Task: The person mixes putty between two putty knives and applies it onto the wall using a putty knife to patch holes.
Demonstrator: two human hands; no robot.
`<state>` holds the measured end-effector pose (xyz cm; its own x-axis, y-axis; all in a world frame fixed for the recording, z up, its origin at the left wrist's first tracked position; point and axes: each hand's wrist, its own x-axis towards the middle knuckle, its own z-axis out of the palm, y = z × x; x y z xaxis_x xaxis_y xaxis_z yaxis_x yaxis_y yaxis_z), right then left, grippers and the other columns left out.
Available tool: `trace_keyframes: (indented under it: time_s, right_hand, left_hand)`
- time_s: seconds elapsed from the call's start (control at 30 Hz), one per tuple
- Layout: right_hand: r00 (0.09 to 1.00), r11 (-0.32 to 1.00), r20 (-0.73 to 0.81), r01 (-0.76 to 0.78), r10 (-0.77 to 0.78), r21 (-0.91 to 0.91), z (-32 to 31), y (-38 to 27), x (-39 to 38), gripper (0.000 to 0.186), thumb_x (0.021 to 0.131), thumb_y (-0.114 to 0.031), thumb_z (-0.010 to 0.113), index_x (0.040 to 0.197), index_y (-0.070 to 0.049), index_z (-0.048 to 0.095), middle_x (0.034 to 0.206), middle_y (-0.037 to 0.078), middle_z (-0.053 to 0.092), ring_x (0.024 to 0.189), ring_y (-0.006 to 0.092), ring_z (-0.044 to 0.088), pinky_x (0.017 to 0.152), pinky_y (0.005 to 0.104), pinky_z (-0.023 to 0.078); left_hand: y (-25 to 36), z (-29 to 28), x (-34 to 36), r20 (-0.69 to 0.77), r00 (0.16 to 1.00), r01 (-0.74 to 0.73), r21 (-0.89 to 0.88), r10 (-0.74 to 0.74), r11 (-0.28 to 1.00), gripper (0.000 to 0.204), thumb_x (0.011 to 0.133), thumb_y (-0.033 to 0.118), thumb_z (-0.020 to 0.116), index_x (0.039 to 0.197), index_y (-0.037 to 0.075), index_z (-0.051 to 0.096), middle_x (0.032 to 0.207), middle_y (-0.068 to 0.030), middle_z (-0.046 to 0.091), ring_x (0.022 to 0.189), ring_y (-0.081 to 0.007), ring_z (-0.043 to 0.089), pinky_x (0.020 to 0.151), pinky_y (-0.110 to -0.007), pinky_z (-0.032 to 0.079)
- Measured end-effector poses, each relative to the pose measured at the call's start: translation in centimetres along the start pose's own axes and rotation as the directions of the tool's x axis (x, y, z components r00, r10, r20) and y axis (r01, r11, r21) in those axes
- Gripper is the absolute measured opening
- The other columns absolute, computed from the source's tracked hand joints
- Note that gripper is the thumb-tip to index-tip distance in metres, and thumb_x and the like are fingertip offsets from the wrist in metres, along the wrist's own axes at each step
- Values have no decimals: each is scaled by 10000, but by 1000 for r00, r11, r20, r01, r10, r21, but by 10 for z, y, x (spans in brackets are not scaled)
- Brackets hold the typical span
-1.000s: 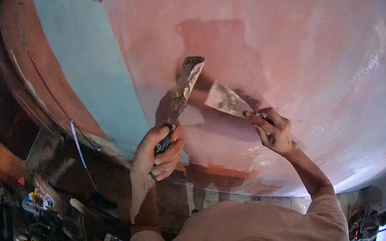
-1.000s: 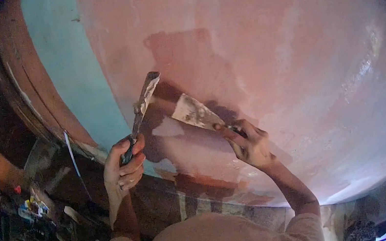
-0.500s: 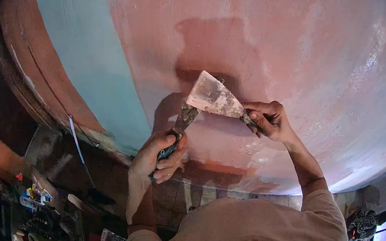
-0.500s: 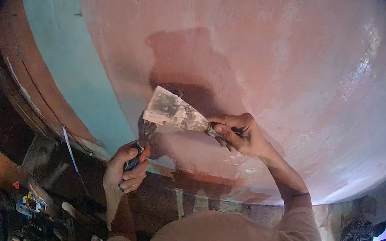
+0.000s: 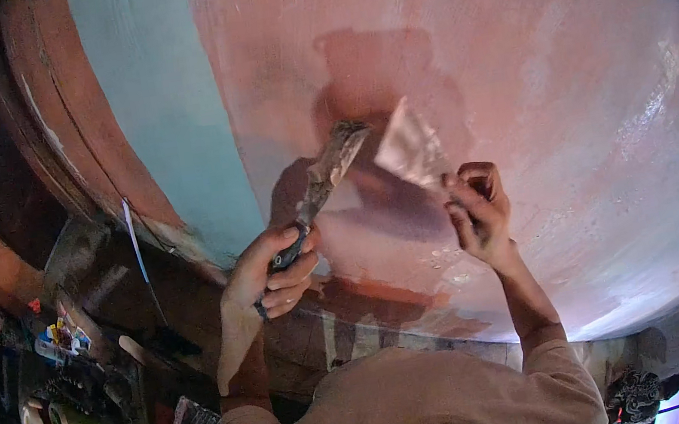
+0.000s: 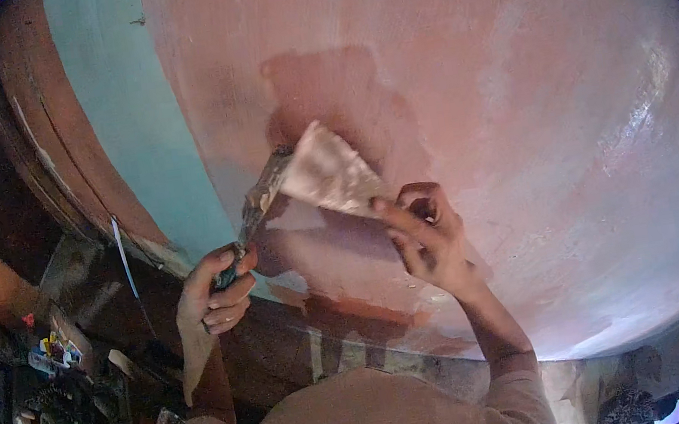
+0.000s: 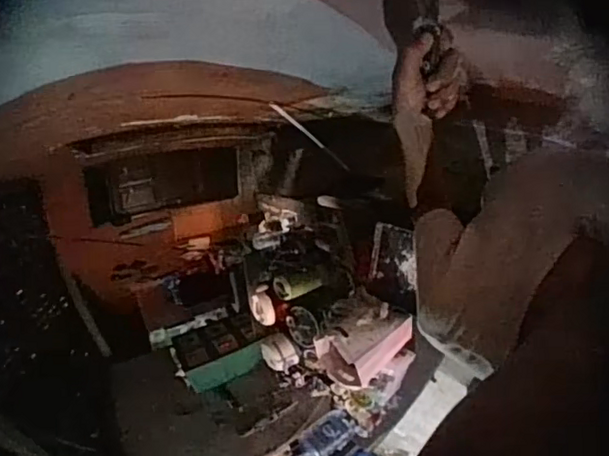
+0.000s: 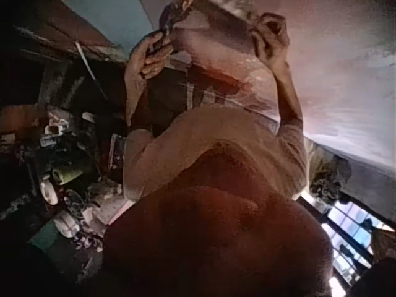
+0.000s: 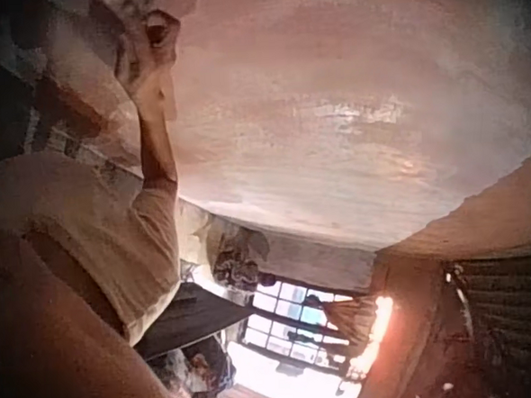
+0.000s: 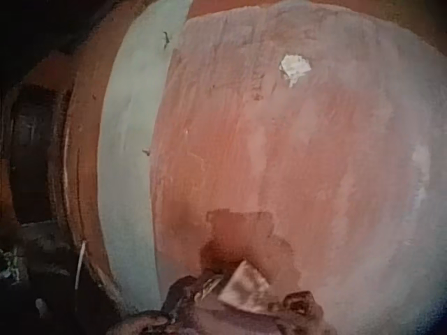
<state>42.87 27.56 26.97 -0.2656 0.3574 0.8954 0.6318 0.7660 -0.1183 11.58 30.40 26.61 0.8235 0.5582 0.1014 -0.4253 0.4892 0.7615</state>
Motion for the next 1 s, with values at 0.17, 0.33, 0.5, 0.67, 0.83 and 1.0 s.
trace_keyframes:
  time_s: [0.17,0.33,0.5,0.67,0.83,1.0]
  right_hand:
    - [998,979,59,-11,24,-204,21,-11,6,520,720,-10,684,1192,-225,645,943,96,569,617,145,545,472,279,455]
    - [991,974,129,-1,31,-226,28,0,-32,505,740,-44,689,1202,-238,626,954,91,587,733,210,604,563,307,508]
    - [980,991,199,31,-5,-127,-9,5,-47,357,815,29,581,1151,-81,633,969,118,639,654,190,592,591,295,496]
    - [824,925,421,-332,380,-186,-79,-4,0,175,858,47,511,975,10,636,928,138,673,661,120,538,603,264,454]
    - [647,927,672,-327,360,-182,-89,2,40,228,802,2,651,1025,-27,683,958,119,694,662,129,607,592,282,487]
    - [693,999,720,14,13,-32,-66,14,48,260,761,-75,716,1020,-85,711,827,102,702,694,213,666,609,349,528]
  left_hand:
    - [-3,6,6,21,999,44,24,-45,999,246,987,300,369,887,83,425,445,42,358,255,-44,316,207,-205,283]
    - [1,-3,-9,81,993,-88,-34,90,996,264,987,318,388,880,79,427,462,32,387,250,-61,320,212,-210,279]
    - [11,11,-20,-105,989,-72,295,108,953,268,988,319,406,890,73,448,499,36,396,291,-62,343,260,-221,311]
    - [34,2,-22,-253,956,292,759,-150,582,241,1000,254,399,899,42,456,544,28,420,393,-56,398,346,-223,334]
    - [55,-11,-12,-254,870,432,806,-422,405,251,1000,237,389,912,18,473,545,24,425,399,-56,405,341,-226,335]
    - [57,-14,3,-271,825,462,829,-496,316,280,989,254,423,894,2,499,548,24,412,369,-67,394,331,-227,337]
